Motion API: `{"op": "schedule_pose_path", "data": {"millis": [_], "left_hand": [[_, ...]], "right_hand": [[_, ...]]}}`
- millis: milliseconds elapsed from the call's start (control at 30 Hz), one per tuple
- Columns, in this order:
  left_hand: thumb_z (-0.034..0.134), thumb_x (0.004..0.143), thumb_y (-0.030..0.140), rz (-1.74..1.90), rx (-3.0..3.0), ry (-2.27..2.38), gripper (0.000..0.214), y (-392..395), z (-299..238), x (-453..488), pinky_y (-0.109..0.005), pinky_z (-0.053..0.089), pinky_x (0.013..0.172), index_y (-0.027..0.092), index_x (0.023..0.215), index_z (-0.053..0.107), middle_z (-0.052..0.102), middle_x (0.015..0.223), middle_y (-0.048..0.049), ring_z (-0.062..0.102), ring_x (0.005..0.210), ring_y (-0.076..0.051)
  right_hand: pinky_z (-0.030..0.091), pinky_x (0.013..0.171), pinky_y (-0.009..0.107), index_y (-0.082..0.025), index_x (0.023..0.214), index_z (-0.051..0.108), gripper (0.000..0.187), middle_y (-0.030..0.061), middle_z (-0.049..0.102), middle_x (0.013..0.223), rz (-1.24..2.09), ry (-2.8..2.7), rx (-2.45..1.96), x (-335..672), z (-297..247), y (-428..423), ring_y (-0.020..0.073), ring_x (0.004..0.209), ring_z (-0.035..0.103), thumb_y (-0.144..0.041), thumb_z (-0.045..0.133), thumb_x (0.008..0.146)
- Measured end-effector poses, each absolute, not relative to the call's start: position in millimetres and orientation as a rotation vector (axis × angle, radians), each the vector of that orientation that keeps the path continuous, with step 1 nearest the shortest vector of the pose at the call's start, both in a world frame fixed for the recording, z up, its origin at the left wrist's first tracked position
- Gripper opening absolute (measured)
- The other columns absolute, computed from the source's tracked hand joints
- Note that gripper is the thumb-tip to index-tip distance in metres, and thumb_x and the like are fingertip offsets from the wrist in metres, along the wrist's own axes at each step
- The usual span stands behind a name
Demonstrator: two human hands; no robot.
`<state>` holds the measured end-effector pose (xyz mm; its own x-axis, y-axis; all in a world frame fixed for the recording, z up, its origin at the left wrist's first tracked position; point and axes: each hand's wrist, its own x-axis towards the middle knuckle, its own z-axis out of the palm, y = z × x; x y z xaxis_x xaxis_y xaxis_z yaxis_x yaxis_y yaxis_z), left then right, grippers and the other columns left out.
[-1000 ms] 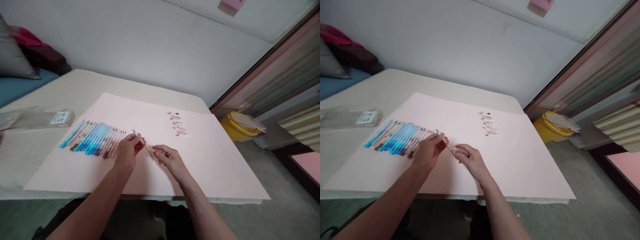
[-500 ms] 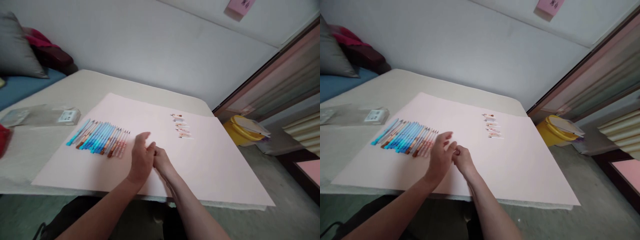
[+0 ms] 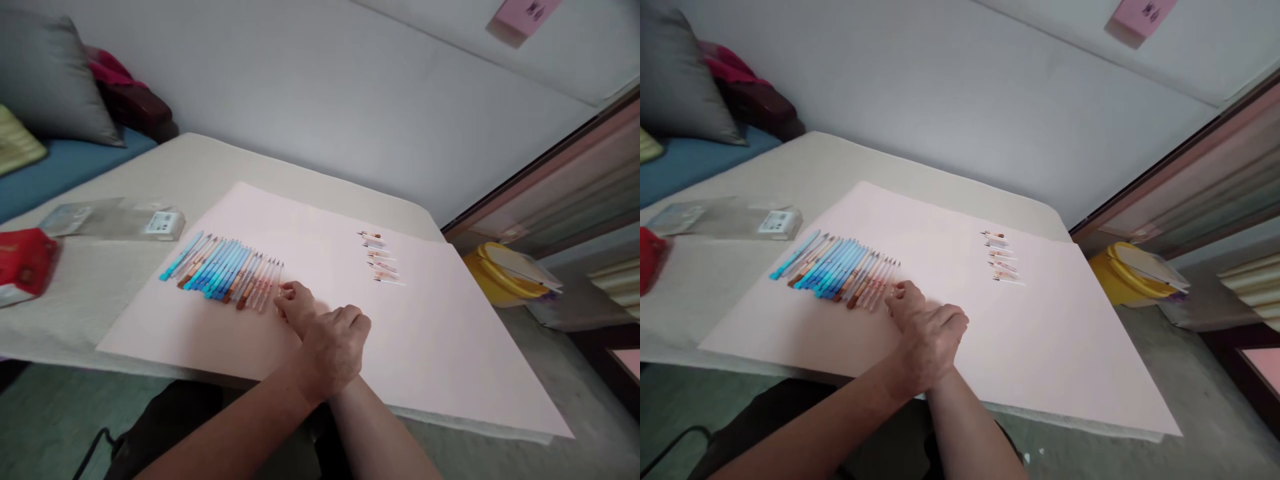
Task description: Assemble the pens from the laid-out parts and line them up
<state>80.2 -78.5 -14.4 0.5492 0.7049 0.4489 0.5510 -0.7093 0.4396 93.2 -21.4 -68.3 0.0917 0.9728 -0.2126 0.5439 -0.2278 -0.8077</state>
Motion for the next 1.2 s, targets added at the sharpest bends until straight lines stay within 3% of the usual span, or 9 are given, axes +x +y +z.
{"op": "schedule_pose_path", "data": {"millis": [300, 600, 1200], "left_hand": [[0.041, 0.083, 0.010, 0.674, 2.702, 1.030, 0.011, -84.4, -3.2, 80.1, -0.031, 0.041, 0.060, 0.017, 0.082, 0.049, 0.053, 0.082, -0.0022, 0.049, 0.069, -0.014], [0.040, 0.085, 0.011, 0.586, 2.734, 1.030, 0.011, -84.8, -8.2, 84.9, -0.031, 0.043, 0.063, 0.016, 0.086, 0.049, 0.053, 0.085, -0.0026, 0.050, 0.071, -0.014], [0.035, 0.087, 0.007, 0.407, 2.764, 0.979, 0.018, -86.8, -5.0, 85.9, -0.027, 0.044, 0.066, 0.017, 0.086, 0.050, 0.051, 0.086, -0.0026, 0.049, 0.072, -0.013]], "right_hand": [[0.041, 0.046, 0.019, -0.017, 0.096, 0.057, 0.025, -0.0052, 0.057, 0.053, 1.107, -1.496, -1.779, 85.5, -75.5, -22.8, 0.0098, 0.045, 0.053, -0.016, 0.051, 0.071], [0.042, 0.056, 0.021, -0.018, 0.099, 0.063, 0.030, -0.0007, 0.064, 0.064, 0.824, -1.621, -1.923, 83.6, -70.8, -20.9, 0.0122, 0.059, 0.057, -0.012, 0.050, 0.073], [0.041, 0.055, 0.020, -0.018, 0.103, 0.064, 0.033, -0.0002, 0.064, 0.065, 0.817, -1.650, -1.918, 78.8, -59.1, -27.4, 0.0124, 0.057, 0.056, -0.011, 0.050, 0.074]]}}
